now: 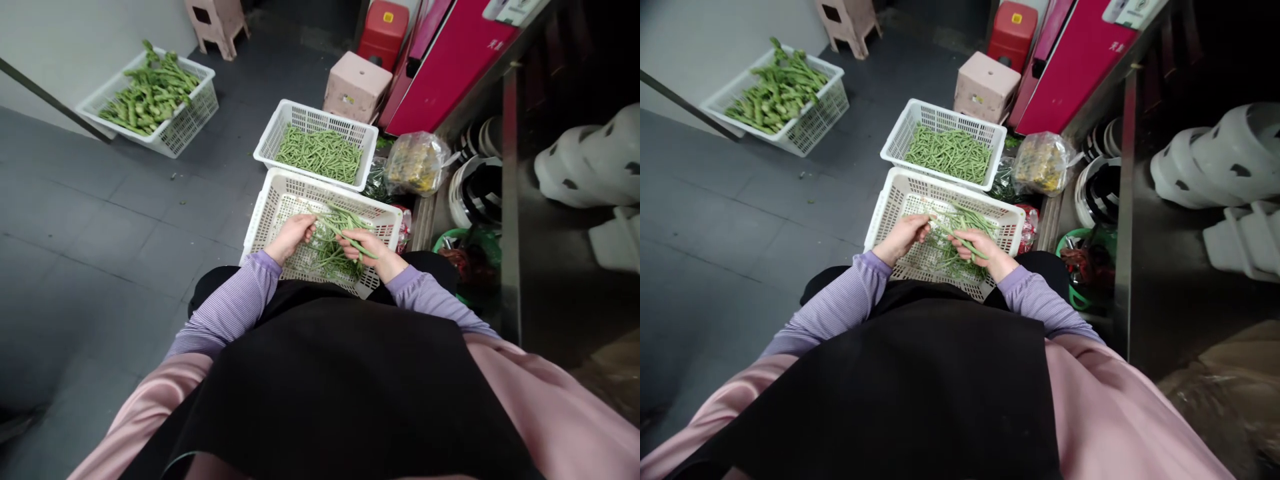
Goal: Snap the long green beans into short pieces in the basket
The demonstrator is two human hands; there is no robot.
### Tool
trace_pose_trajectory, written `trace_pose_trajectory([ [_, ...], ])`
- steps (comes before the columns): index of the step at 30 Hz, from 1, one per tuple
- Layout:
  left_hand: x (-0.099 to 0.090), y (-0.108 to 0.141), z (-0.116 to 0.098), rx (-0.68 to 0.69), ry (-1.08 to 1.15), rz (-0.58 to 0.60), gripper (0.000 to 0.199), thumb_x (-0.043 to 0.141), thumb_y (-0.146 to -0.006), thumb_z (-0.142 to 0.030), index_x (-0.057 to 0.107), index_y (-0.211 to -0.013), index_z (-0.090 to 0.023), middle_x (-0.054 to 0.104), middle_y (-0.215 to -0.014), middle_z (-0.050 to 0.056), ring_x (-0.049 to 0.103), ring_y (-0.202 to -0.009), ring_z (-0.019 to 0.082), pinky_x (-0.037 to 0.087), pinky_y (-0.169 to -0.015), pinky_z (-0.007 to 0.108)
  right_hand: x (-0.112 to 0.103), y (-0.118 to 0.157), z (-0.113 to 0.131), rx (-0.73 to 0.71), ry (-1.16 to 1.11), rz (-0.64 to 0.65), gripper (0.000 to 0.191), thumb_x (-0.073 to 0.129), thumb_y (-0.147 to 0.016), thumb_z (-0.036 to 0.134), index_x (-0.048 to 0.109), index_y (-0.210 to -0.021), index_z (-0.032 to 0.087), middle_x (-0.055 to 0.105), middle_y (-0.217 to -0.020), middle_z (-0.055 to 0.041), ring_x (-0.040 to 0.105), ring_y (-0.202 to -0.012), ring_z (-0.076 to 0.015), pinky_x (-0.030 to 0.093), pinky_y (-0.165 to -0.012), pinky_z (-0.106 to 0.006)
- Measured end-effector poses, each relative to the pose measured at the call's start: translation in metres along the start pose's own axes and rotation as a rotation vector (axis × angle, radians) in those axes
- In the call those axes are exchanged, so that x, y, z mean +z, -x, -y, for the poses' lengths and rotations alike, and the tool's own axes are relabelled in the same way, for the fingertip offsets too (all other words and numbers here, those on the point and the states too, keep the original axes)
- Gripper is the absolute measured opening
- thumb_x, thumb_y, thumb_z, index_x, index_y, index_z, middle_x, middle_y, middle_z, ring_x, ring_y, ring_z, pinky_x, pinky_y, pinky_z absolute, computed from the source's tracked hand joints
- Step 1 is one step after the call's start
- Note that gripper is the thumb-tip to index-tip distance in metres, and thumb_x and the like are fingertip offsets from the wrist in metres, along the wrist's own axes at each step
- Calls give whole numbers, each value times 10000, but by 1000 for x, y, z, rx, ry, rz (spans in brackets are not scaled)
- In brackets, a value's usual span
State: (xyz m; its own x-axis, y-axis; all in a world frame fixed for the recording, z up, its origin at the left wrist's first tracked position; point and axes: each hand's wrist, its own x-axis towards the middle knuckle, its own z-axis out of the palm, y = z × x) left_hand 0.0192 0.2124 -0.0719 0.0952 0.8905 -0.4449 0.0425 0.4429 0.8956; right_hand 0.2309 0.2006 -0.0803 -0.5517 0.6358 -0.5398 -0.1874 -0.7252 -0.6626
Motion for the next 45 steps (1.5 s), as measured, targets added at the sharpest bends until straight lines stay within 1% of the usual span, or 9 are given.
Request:
trace_pose_trajectory([
  [4,-1,0,-4,-57,387,83,253,597,-958,-374,606,-843,-149,397,-505,-81,280,-376,38,215,-392,188,4,4,-3,117,14,97,259,717,-851,349,566,-791,148,416,-566,61,270,-405,-34,214,-375,-162],
  [9,1,-5,-4,55,424,-81,330,669,-915,-390,528,-720,-164,459,-510,-76,350,-379,33,297,-383,178,5,3,-4,40,-13,53,282,723,-860,354,527,-767,173,387,-543,73,284,-409,-45,235,-378,-158],
  [17,21,18,0,223,115,12,285,730,-856,-348,570,-702,-167,566,-513,-53,467,-378,54,382,-397,186,-11,-28,0,-102,-313,-557,254,551,-966,221,412,-753,217,402,-503,80,378,-410,-73,347,-402,-155],
  [20,20,11,6,52,152,94,312,714,-874,-323,561,-659,-159,501,-445,-63,387,-335,41,335,-369,180,-3,-28,-4,87,-189,-358,151,541,-983,244,506,-842,204,547,-584,40,493,-464,-101,445,-454,-206],
  [24,20,4,12,-144,190,107,326,668,-906,-209,537,-615,-147,507,-447,-38,335,-335,33,279,-358,187,12,-21,-12,232,-107,23,201,641,-941,354,566,-888,175,473,-551,75,374,-397,-59,346,-402,-173],
  [32,27,13,10,-171,373,182,142,624,-911,-169,607,-779,-122,626,-621,11,518,-477,63,441,-515,202,2,-24,-11,203,-121,56,260,619,-883,295,454,-705,202,297,-458,105,239,-367,-58,258,-366,-179],
  [35,31,11,17,-61,163,138,182,618,-902,-186,550,-737,-154,598,-612,-7,514,-487,78,455,-553,224,4,-24,-18,209,-141,53,308,621,-866,305,396,-675,219,276,-451,104,213,-367,-61,259,-364,-184],
  [41,29,4,31,201,-959,2,132,516,-906,-123,644,-877,-139,693,-859,124,673,-835,230,502,-800,347,17,-33,-36,-40,-36,-297,300,664,-837,275,420,-671,218,396,-496,68,348,-406,-73,347,-401,-194],
  [45,16,-8,30,100,-1132,0,278,444,-908,-104,684,-1045,-124,714,-992,159,686,-962,259,506,-883,363,-14,-82,43,-164,71,-472,223,664,-864,224,483,-735,201,483,-556,38,448,-473,-91,432,-463,-214],
])
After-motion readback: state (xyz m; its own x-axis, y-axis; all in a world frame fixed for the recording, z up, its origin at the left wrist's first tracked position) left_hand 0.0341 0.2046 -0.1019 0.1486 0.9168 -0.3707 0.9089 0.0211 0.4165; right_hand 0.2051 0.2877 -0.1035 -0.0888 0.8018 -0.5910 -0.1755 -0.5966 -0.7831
